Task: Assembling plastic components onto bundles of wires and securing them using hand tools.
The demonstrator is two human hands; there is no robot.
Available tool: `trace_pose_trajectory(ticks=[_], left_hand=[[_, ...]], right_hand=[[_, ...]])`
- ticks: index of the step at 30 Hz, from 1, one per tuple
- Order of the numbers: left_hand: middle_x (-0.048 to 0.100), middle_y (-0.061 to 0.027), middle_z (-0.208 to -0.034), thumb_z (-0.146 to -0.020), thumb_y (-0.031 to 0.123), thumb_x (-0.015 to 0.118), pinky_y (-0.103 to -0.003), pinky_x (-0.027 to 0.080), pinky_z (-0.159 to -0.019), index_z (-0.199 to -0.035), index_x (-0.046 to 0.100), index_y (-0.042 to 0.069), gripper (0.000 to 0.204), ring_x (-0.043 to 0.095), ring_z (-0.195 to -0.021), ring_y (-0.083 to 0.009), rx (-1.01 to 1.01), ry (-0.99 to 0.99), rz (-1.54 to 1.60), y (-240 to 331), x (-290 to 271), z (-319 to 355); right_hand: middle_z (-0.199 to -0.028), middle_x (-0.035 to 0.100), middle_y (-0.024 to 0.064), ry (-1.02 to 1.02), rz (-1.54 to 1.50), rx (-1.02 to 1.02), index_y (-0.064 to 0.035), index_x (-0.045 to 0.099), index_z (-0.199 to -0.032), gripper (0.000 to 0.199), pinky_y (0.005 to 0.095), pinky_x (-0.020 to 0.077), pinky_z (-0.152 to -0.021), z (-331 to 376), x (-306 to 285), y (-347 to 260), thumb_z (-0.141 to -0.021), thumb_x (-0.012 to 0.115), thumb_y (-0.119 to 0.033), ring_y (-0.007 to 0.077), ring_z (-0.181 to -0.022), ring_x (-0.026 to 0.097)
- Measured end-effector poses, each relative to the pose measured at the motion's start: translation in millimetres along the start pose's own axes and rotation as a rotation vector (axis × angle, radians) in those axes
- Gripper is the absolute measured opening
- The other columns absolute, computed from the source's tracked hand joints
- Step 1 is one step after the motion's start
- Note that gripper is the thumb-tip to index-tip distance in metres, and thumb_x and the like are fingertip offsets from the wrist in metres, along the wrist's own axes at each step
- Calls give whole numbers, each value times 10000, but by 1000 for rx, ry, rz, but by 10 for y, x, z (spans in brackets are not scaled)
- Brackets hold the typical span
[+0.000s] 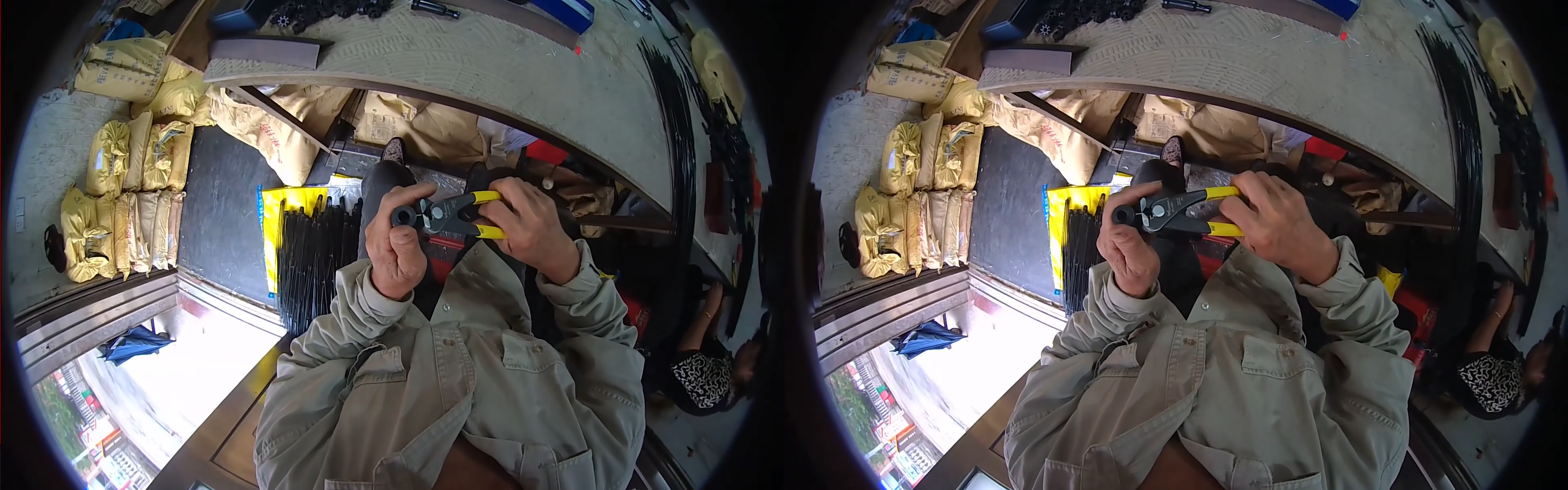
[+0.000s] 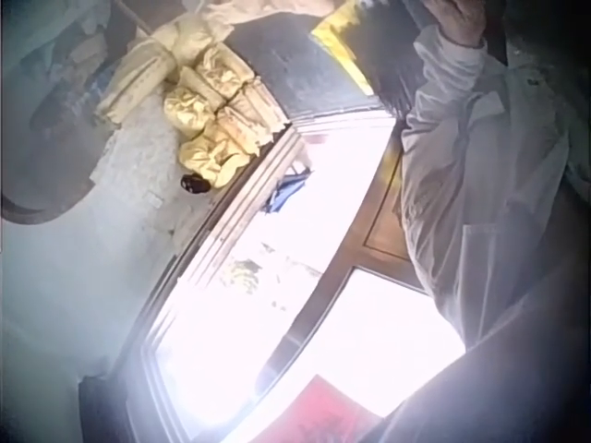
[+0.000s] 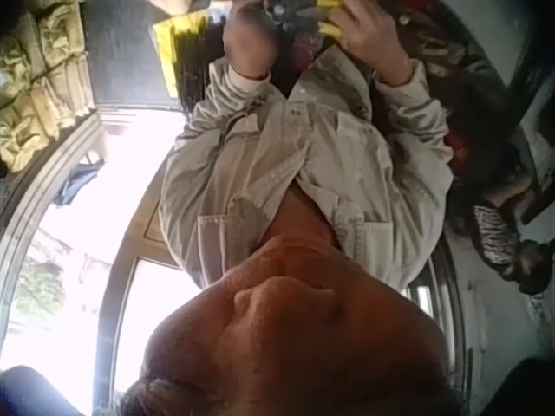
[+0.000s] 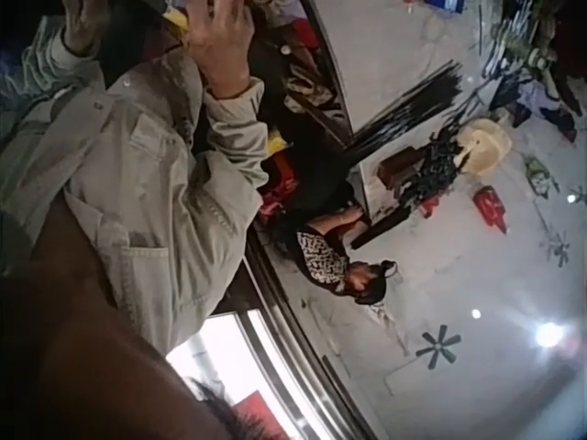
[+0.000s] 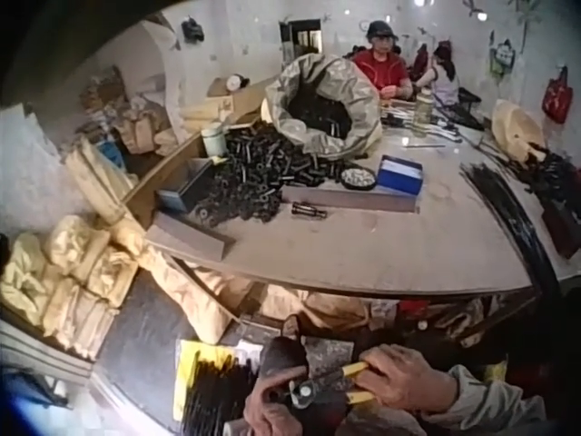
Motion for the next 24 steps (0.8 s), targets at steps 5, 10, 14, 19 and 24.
trace_pose_trajectory(ticks=[5,10,14,19,24], left_hand=[[571,-122,-826,-911,507,256,-253,415,-601,-987,545,-52,635,536,-665,-183,-118,-3,23,-191,-30,-2],[536,-87,-735,-912,525,211,-247,433,-562,-959,517,-73,674,531,-630,-165,-183,6,88,-320,-40,-26],[505,-88,-644,-927,459,268,-262,418,-578,-936,508,-75,585,499,-580,-159,75,4,42,-286,34,-190],[455,-98,-606,-889,561,254,-283,403,-510,-892,468,-58,655,448,-491,-163,-201,-61,288,-415,40,-138],[418,-77,-587,-881,567,284,-275,369,-496,-903,457,-59,650,397,-473,-137,-269,-104,289,-527,-12,-175]], right_hand=[[-875,542,122,-19,-406,123,-20,611,-892,177,310,453,-633,-77,95,91,-725,620,-79,225,-742,566],[-861,590,70,141,-771,660,-3,630,-879,118,245,438,-683,-476,-290,804,-800,598,-85,145,-755,563],[-843,599,65,370,-235,539,-36,639,-878,120,265,451,-696,-1135,-618,2075,-782,607,-100,167,-772,584],[-895,542,106,217,416,561,-83,639,-900,199,375,469,-680,-1744,-475,2623,-749,646,-212,282,-804,591],[-956,510,113,117,553,589,-90,631,-891,226,418,469,-665,-1990,-253,2835,-739,656,-256,305,-825,589]])
Point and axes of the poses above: each hand's wrist, its own z-axis away from the middle knuckle, its own x-axis out of the palm, y = z × x, the point moved 5 cm from there along -z, towards the middle knuckle
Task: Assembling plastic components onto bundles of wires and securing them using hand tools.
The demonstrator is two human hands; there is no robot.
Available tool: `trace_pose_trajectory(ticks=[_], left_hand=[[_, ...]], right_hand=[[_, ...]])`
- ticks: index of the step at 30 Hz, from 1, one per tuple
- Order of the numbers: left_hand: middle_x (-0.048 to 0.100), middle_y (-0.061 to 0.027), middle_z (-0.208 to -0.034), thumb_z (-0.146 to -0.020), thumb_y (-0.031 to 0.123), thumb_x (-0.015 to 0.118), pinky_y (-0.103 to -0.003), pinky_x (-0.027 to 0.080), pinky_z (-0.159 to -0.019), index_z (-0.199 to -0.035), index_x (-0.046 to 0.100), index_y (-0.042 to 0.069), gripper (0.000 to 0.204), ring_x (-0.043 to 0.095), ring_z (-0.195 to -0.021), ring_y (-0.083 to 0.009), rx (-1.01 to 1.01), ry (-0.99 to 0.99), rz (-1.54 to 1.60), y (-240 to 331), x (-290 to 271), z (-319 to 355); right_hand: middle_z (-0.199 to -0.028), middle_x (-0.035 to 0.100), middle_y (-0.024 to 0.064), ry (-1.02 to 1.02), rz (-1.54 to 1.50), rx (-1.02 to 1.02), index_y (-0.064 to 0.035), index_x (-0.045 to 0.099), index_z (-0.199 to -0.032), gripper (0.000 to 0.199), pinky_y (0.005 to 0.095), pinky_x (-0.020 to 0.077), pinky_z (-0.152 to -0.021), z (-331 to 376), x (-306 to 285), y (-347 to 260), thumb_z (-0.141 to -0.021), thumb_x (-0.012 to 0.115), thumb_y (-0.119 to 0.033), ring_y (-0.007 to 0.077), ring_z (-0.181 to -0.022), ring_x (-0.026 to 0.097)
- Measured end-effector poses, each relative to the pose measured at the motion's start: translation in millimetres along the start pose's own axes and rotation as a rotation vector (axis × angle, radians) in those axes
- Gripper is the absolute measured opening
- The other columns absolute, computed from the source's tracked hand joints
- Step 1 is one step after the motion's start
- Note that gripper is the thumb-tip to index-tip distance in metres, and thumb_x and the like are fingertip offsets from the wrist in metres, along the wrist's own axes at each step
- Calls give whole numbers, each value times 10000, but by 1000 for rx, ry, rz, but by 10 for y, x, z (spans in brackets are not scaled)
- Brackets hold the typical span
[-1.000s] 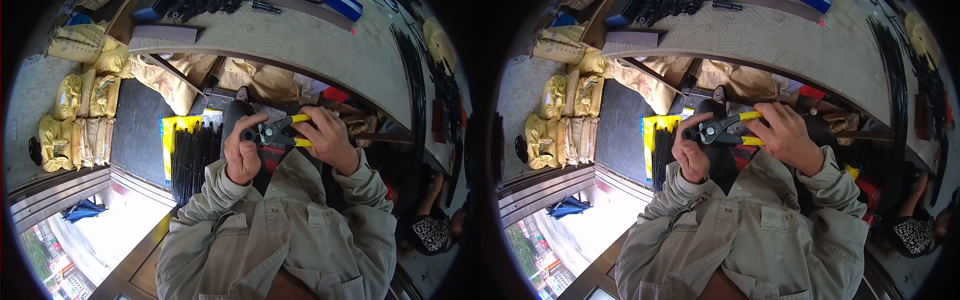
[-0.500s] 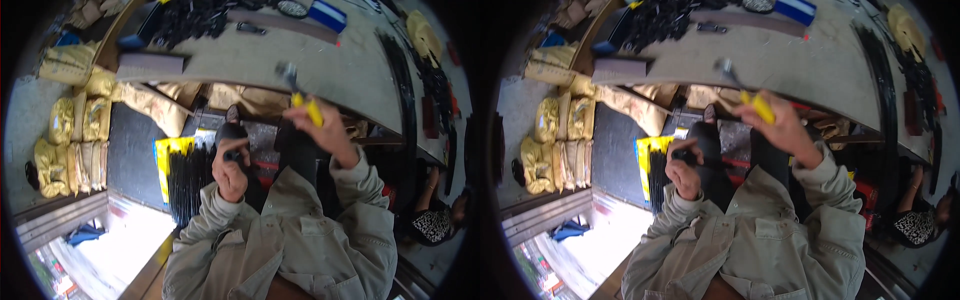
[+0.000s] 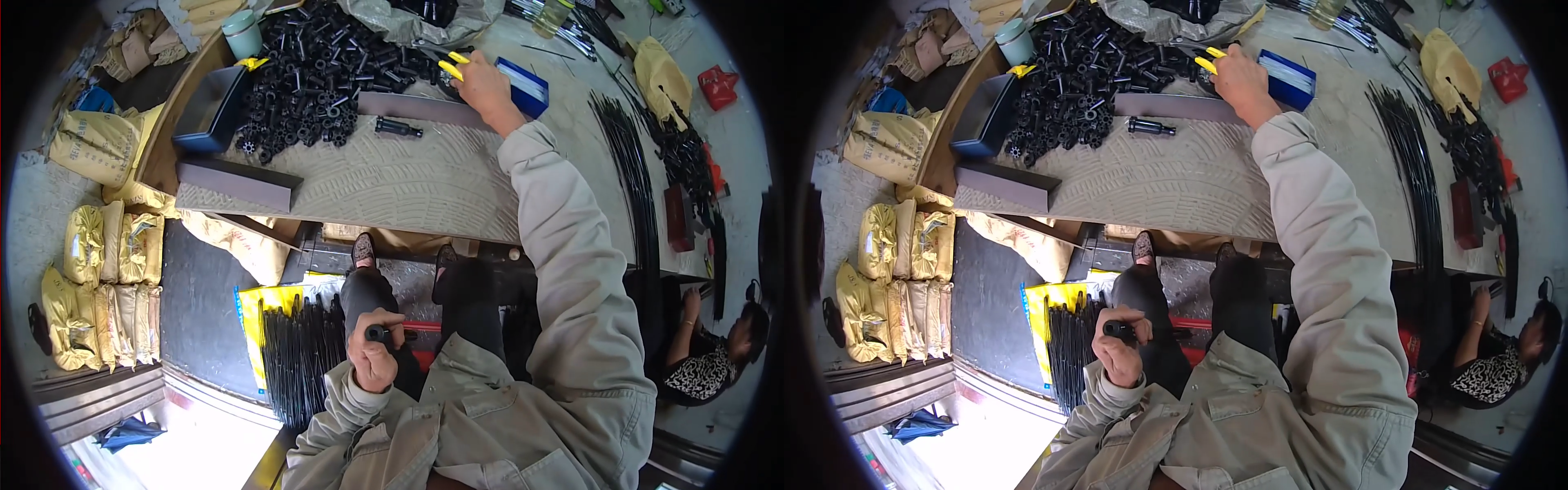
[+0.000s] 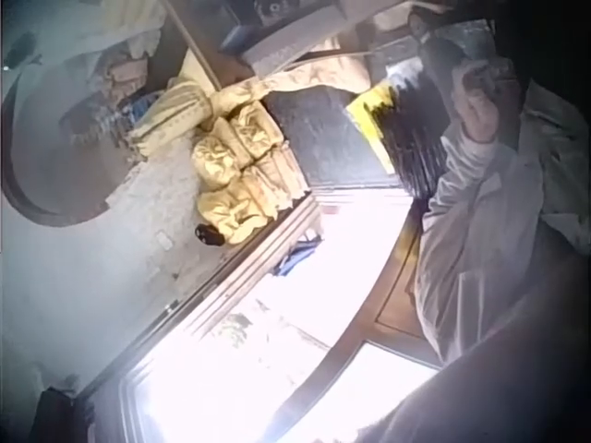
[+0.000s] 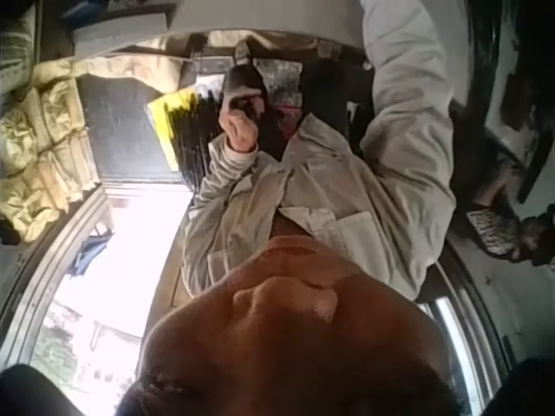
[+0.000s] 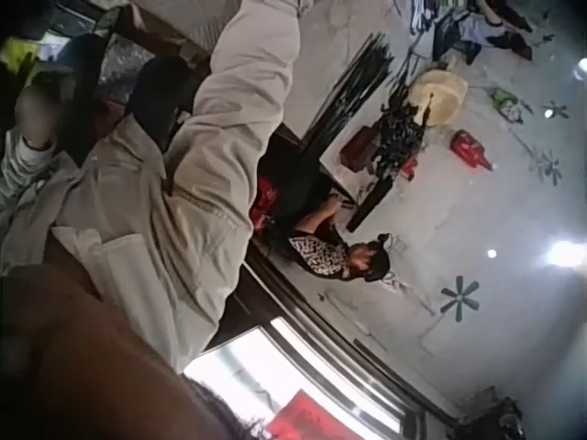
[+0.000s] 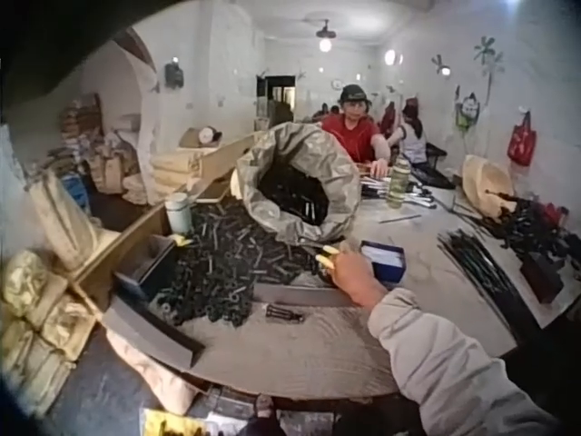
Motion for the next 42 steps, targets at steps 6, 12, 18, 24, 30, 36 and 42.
trace_pose_trajectory(ticks=[6,12,18,24,30,36,42], left_hand=[[415,-74,-586,-886,557,297,-273,361,-492,-917,455,-59,636,389,-483,-131,-19,28,46,-26,-88,-74],[414,-68,-587,-890,555,285,-272,351,-489,-924,458,-53,633,383,-485,-129,-2,11,48,31,-86,-12],[419,-63,-590,-888,572,252,-264,341,-484,-934,469,-42,652,378,-485,-127,-8,29,57,153,-20,60],[447,-59,-621,-882,594,220,-235,323,-476,-928,498,-6,663,393,-512,-114,-97,42,65,410,160,-36],[526,-62,-767,-935,437,268,-219,347,-521,-980,512,-23,522,433,-573,-90,145,-115,41,758,439,174],[532,-61,-751,-928,453,290,-220,346,-522,-975,509,-25,528,439,-579,-87,159,-94,6,845,479,355],[531,-44,-713,-924,463,294,-216,355,-529,-997,512,-30,544,448,-582,-86,130,-127,14,863,514,409]], right_hand=[[-946,527,113,70,-24,3,-92,631,-898,212,416,468,-667,-65,51,21,-743,640,-236,304,-814,590],[-913,559,96,135,-129,-26,-92,608,-970,251,414,463,-663,12,-126,98,-738,610,-189,322,-798,586],[-818,549,38,123,-578,9,-50,577,-940,235,307,431,-574,437,-474,37,-786,583,-228,190,-665,564],[-867,492,102,-382,-1875,95,-15,542,-830,179,230,374,-570,2143,-1094,-1049,-818,569,-191,111,-623,463],[-924,490,130,-82,-1879,-132,1,558,-817,198,245,391,-654,2752,-1421,-1280,-802,611,-189,163,-765,491],[-936,520,148,116,-1648,-209,7,576,-788,145,264,408,-694,2916,-1671,-1199,-774,641,-122,188,-820,503],[-932,553,145,265,-1141,-354,8,588,-793,89,284,438,-675,2942,-2004,-1064,-731,641,-25,207,-790,547]])
Point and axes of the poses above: each hand's wrist, its own z-axis away from the middle knuckle, its own x-axis out of the palm, y = z × x, the point moved 5 cm from there along -z, towards the middle knuckle
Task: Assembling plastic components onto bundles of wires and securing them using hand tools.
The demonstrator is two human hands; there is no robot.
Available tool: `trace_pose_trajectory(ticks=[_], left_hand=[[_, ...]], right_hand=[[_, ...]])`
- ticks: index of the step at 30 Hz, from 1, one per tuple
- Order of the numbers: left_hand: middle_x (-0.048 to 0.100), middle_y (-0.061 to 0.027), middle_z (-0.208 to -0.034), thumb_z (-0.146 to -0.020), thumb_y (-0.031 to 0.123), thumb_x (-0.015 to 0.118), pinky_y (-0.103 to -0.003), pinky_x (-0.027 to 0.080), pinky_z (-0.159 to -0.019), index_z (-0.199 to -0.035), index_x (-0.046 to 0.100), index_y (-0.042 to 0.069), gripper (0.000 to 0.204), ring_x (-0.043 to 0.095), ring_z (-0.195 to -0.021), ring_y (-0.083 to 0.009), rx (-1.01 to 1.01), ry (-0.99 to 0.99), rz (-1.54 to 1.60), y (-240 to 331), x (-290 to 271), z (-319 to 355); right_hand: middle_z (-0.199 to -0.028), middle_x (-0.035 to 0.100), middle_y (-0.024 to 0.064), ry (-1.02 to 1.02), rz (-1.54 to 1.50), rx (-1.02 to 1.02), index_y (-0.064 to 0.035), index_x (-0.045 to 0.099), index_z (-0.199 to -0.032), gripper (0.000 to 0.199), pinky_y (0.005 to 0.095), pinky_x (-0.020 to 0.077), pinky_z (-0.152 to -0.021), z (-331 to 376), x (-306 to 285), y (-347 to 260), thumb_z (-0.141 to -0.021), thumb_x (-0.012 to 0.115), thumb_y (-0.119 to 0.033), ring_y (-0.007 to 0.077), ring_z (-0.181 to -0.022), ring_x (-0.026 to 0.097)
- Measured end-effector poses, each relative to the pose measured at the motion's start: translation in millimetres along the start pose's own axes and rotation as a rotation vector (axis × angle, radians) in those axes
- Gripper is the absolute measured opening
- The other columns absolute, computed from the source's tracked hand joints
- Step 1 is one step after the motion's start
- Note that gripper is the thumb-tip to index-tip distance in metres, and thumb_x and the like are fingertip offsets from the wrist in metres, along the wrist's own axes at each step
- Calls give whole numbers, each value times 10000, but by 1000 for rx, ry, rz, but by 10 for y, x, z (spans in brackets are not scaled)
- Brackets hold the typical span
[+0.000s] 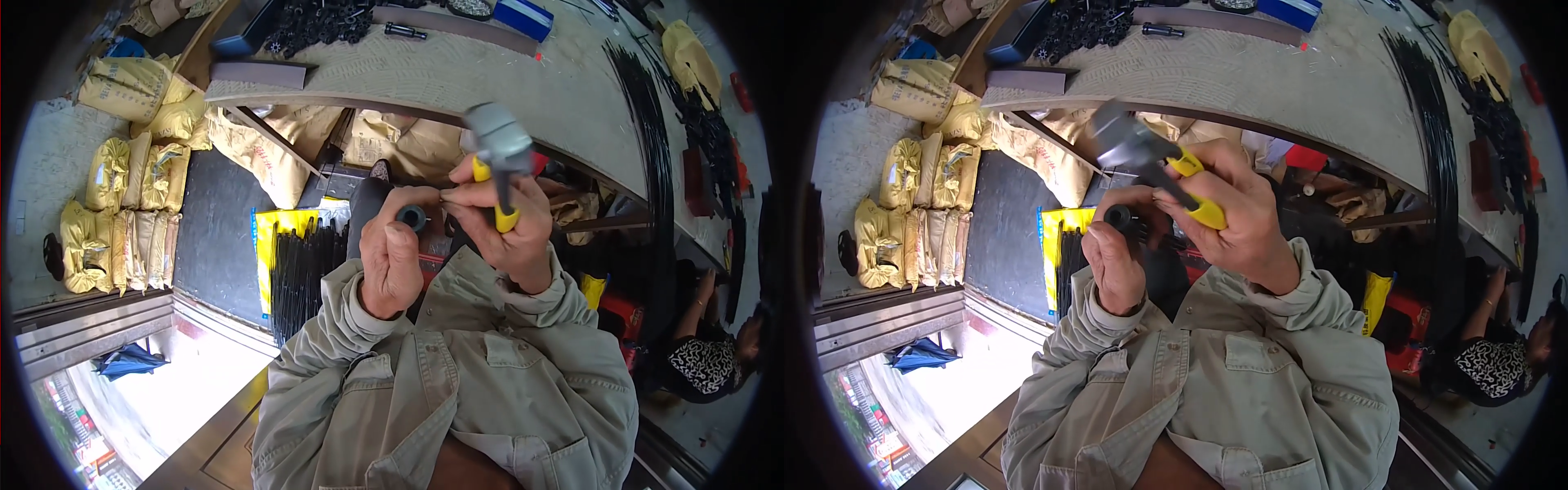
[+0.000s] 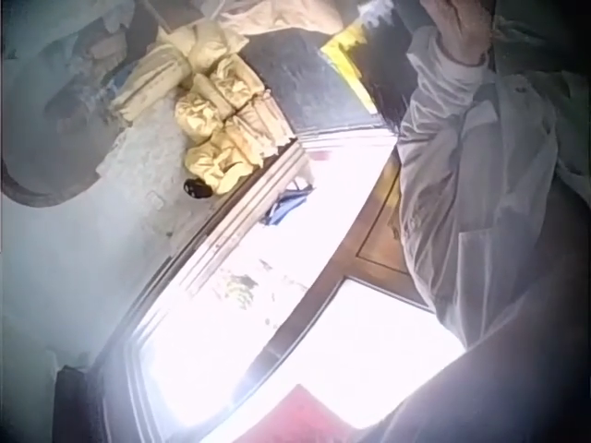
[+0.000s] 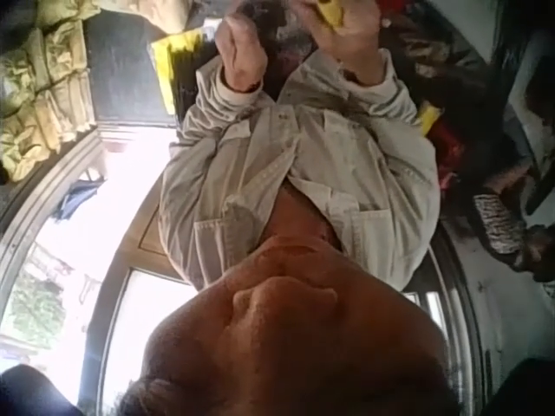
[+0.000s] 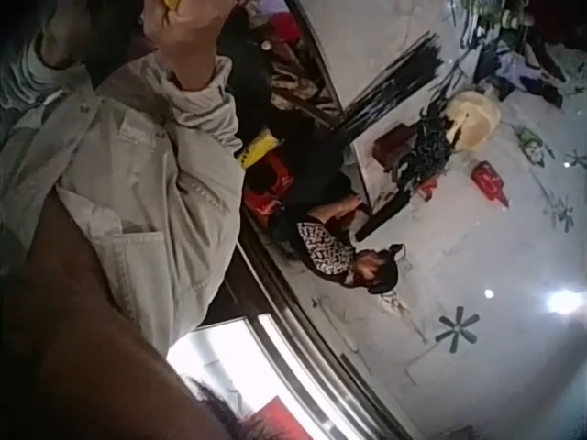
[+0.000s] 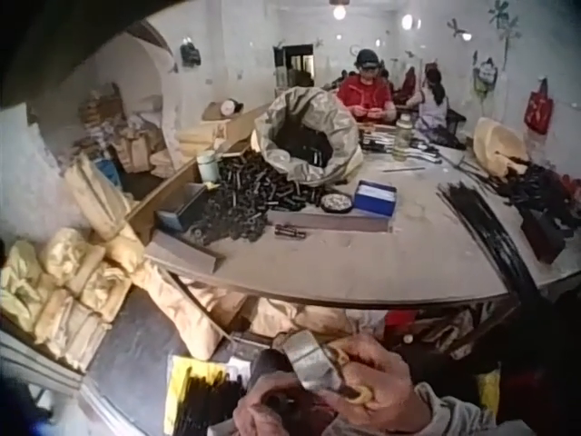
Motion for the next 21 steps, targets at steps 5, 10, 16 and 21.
trace_pose_trajectory(ticks=[5,10,16,21], left_hand=[[538,-40,-712,-918,481,297,-213,363,-538,-997,521,-30,564,464,-591,-90,-56,137,9,-52,61,63],[549,-61,-762,-909,512,279,-232,383,-564,-959,526,-32,600,489,-624,-114,-36,40,-116,-54,23,67],[541,-93,-824,-912,519,240,-264,393,-611,-926,510,-32,614,494,-678,-149,10,20,-149,-42,2,43],[528,-97,-812,-912,523,231,-267,388,-627,-922,501,-28,614,485,-690,-155,40,60,-109,-41,10,55]], right_hand=[[-918,567,133,-82,180,-24,2,602,-805,134,293,451,-663,0,-37,-77,-681,637,41,218,-780,570],[-913,559,136,-97,-28,106,-5,603,-804,137,286,437,-676,38,5,38,-678,642,31,207,-787,554],[-893,543,136,36,-580,291,-8,603,-797,115,276,395,-721,177,142,118,-691,647,2,187,-803,507],[-891,522,128,-8,-468,165,-6,603,-808,125,275,375,-742,144,205,61,-696,656,-11,170,-810,475]])
Point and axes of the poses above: each hand's wrist, its own z-axis away from the middle knuckle, its own x-axis out of the palm, y = z × x, the point moved 5 cm from there along -z, towards the middle knuckle
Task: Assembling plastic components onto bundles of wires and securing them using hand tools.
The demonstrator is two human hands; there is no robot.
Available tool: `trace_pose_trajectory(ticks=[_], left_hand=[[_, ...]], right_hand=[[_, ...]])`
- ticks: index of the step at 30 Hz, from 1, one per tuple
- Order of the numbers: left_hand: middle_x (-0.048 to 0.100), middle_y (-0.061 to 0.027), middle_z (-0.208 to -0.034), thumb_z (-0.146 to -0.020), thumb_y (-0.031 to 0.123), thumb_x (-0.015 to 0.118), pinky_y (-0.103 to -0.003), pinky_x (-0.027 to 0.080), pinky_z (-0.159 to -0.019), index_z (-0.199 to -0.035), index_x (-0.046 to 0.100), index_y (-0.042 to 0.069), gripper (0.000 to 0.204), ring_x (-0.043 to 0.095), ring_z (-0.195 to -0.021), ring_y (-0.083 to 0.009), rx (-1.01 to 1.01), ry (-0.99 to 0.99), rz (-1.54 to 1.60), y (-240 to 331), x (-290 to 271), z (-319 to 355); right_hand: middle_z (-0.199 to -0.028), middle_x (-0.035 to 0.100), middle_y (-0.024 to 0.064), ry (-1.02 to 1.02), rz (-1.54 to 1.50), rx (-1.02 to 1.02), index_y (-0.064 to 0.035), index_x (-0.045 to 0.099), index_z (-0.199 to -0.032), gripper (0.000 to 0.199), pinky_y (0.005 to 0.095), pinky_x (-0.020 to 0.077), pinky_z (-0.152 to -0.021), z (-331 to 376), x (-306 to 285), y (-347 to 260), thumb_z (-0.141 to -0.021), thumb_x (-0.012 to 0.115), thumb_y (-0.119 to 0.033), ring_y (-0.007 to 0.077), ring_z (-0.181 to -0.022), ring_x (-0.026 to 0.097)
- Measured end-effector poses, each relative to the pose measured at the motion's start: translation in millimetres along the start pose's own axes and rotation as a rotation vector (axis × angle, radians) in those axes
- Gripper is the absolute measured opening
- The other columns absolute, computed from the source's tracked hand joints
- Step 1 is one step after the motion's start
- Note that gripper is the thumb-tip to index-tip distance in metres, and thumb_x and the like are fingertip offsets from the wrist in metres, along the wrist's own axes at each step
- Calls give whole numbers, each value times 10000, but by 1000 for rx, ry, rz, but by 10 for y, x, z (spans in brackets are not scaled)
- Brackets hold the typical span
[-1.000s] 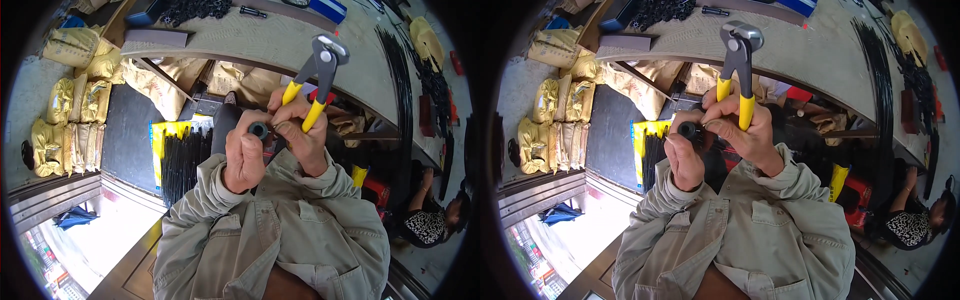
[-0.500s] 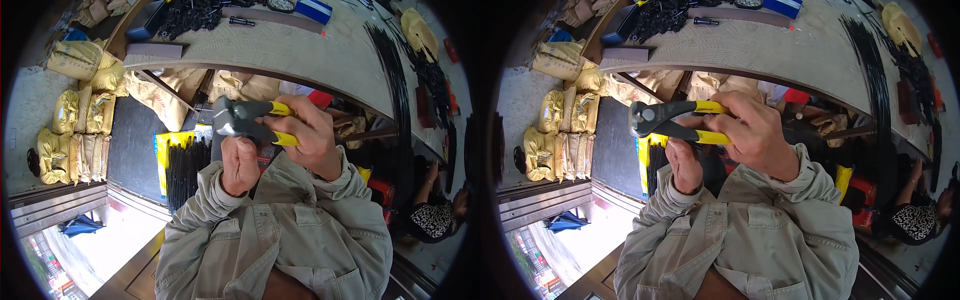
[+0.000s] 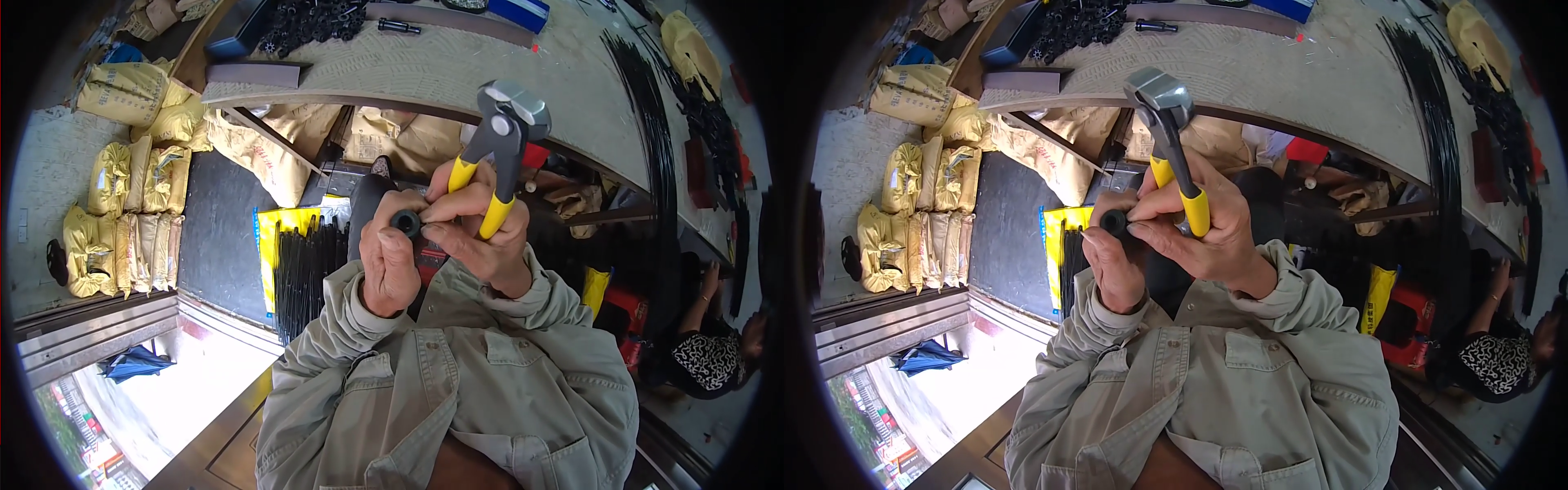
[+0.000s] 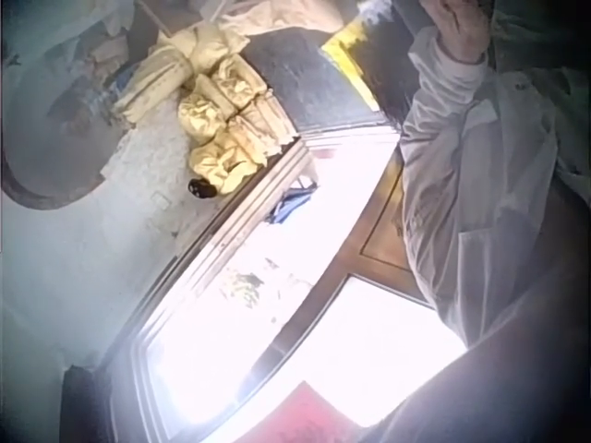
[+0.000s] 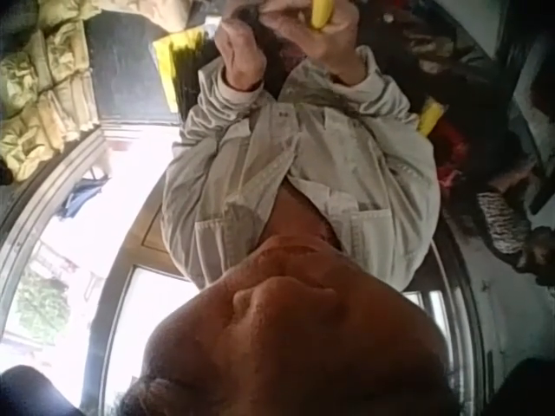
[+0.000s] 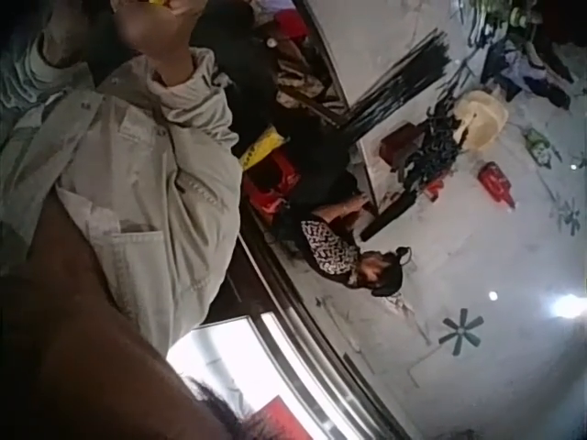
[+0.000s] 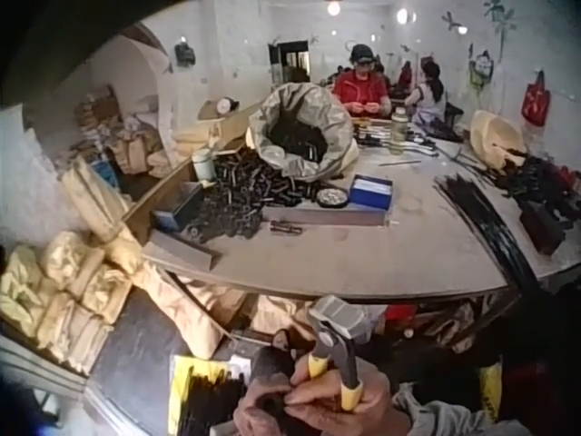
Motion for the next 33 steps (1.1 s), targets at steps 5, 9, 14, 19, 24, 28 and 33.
trace_pose_trajectory(ticks=[5,9,14,19,24,28,33], left_hand=[[510,-96,-786,-909,530,226,-268,380,-617,-907,488,-25,614,470,-667,-161,29,36,-9,42,-44,-15],[497,-92,-759,-904,538,230,-268,370,-606,-899,481,-23,615,459,-653,-165,41,37,-24,36,-92,-5],[480,-76,-721,-896,554,233,-266,349,-573,-887,472,-17,619,436,-620,-155,3,54,-74,-44,-158,41],[465,-43,-689,-902,541,233,-262,317,-519,-856,465,-6,596,390,-563,-130,-56,158,10,-246,-311,69],[459,-26,-686,-898,548,244,-255,306,-523,-833,460,-3,595,372,-558,-110,-200,187,181,-308,-488,112],[470,-34,-708,-886,575,255,-228,307,-524,-880,481,-15,632,389,-557,-94,-188,163,278,-358,-577,112],[498,-37,-733,-839,641,270,-196,320,-487,-947,495,-3,691,423,-542,-78,-201,176,56,-410,-543,147]], right_hand=[[-918,509,122,21,-7,-39,-8,605,-813,137,261,387,-711,16,77,20,-698,679,-20,153,-788,473],[-919,506,115,44,-59,-7,-9,608,-804,139,250,393,-691,29,114,58,-700,698,-27,142,-774,473],[-917,502,104,39,-85,30,0,614,-804,134,238,397,-683,42,195,136,-706,702,-28,131,-780,474],[-932,518,107,63,-64,107,5,620,-810,120,253,420,-663,23,336,235,-712,689,-9,135,-791,499],[-945,540,137,-117,522,-70,17,611,-854,193,280,466,-633,-75,239,52,-675,681,11,216,-741,570],[-959,532,132,-391,982,-206,15,604,-890,231,299,480,-638,29,29,-25,-666,659,10,245,-744,576],[-990,529,117,-596,1167,-168,-2,600,-903,209,351,487,-671,18,37,-27,-698,625,-32,246,-792,582]])
Point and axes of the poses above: each hand's wrist, its own z-axis away from the middle knuckle, its own x-axis out of the palm, y = z × x, the point moved 5 cm from there along -z, towards the middle knuckle
